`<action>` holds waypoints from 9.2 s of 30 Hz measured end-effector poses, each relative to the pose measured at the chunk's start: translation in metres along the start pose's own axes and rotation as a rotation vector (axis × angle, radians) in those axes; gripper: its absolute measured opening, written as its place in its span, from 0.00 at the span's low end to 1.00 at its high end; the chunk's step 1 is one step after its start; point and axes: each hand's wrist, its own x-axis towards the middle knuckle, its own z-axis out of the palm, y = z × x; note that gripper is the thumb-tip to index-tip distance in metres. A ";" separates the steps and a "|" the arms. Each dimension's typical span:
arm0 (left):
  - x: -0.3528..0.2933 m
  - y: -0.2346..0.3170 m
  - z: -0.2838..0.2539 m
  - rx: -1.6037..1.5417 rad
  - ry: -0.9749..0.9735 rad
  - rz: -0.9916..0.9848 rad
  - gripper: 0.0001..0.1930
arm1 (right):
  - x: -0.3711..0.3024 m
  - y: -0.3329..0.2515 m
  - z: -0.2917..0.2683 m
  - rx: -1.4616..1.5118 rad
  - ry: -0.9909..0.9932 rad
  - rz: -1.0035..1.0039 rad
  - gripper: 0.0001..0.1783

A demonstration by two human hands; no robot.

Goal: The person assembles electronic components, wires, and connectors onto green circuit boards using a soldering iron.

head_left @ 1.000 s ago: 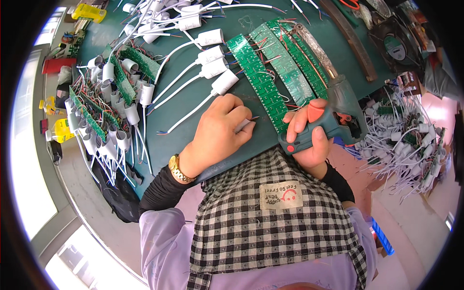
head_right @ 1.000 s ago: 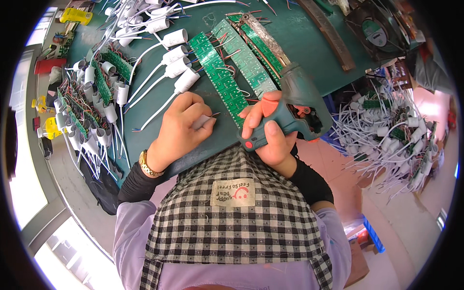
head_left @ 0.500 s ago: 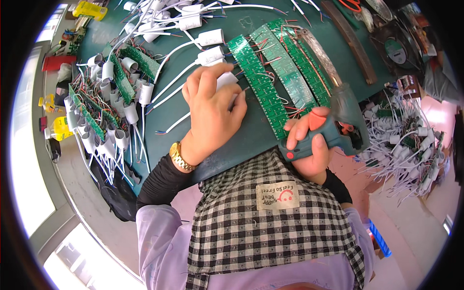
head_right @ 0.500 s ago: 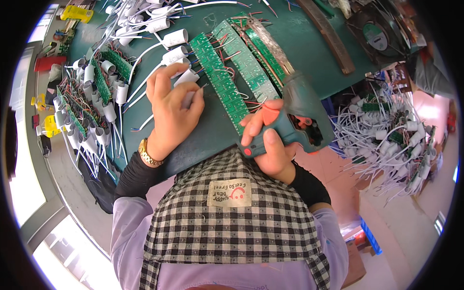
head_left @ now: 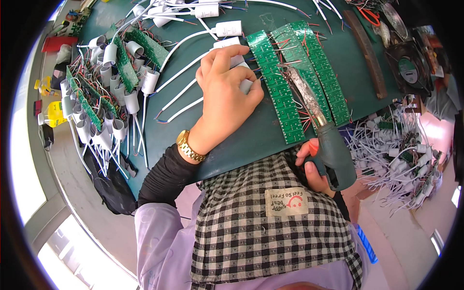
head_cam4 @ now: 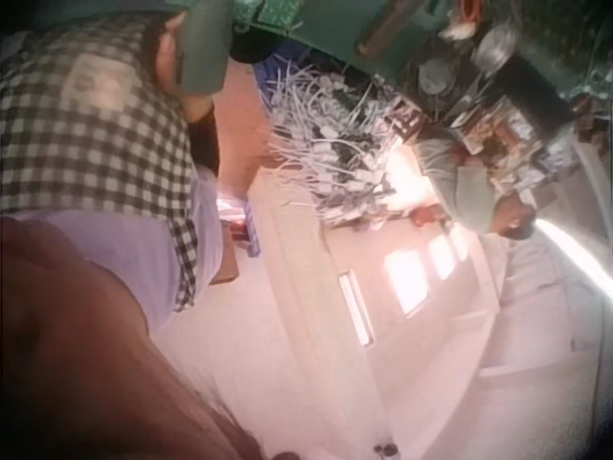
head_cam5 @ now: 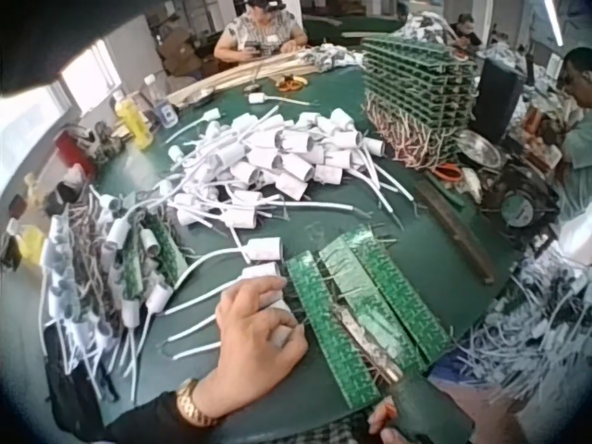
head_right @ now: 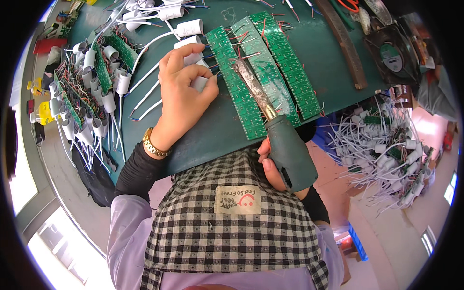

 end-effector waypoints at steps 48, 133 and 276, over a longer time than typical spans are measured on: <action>-0.001 -0.003 -0.002 0.009 -0.035 0.022 0.06 | -0.016 -0.009 -0.006 -0.083 0.093 0.145 0.13; 0.005 0.022 -0.044 -0.067 -0.377 0.340 0.14 | 0.029 0.026 0.039 0.557 0.276 -0.354 0.23; -0.026 0.023 0.002 0.015 -0.008 0.085 0.08 | -0.048 0.011 -0.016 0.149 0.105 0.009 0.26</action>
